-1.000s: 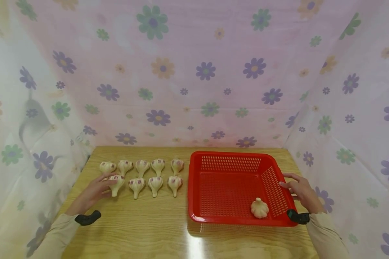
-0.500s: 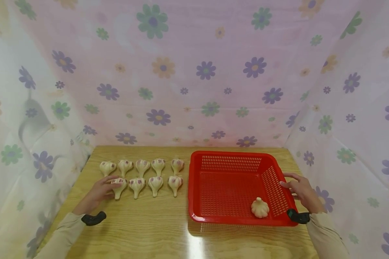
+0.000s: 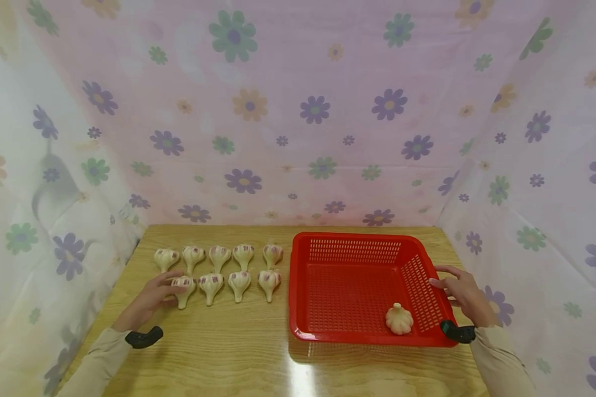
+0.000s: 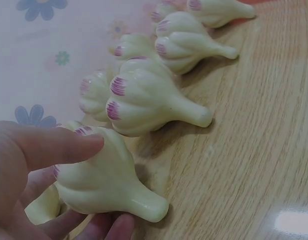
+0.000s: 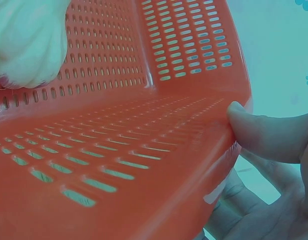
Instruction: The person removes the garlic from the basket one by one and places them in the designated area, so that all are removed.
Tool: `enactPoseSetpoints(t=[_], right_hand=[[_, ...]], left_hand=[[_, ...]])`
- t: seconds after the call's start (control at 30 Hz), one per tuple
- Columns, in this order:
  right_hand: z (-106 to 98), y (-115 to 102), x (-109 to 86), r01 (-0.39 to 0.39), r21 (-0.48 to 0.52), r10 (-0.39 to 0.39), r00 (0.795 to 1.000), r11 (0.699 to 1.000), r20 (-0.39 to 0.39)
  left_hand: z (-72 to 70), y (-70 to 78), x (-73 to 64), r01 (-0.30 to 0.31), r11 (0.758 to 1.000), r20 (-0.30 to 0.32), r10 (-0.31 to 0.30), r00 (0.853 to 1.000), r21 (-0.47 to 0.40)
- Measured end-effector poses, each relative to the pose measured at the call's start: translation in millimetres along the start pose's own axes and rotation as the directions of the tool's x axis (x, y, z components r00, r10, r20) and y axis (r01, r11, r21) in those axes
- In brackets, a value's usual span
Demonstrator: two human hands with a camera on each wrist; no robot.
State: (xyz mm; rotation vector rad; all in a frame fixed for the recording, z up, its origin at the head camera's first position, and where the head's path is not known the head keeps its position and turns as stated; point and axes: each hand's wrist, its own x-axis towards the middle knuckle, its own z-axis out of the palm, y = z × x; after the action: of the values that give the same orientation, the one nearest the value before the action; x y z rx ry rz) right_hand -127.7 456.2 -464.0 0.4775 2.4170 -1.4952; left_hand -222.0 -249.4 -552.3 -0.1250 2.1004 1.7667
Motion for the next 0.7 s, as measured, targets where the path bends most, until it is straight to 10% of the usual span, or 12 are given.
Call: enactPoseSetpoints(t=[0.7], right_hand=[[1.0,-0.4,-2.1,0.02,-0.01,-0.02,1.0,1.0,0.006]], left_hand=[[-0.8,-28.9,20.9,-0.086,0.996,-0.106,0.089,0.99,0.027]])
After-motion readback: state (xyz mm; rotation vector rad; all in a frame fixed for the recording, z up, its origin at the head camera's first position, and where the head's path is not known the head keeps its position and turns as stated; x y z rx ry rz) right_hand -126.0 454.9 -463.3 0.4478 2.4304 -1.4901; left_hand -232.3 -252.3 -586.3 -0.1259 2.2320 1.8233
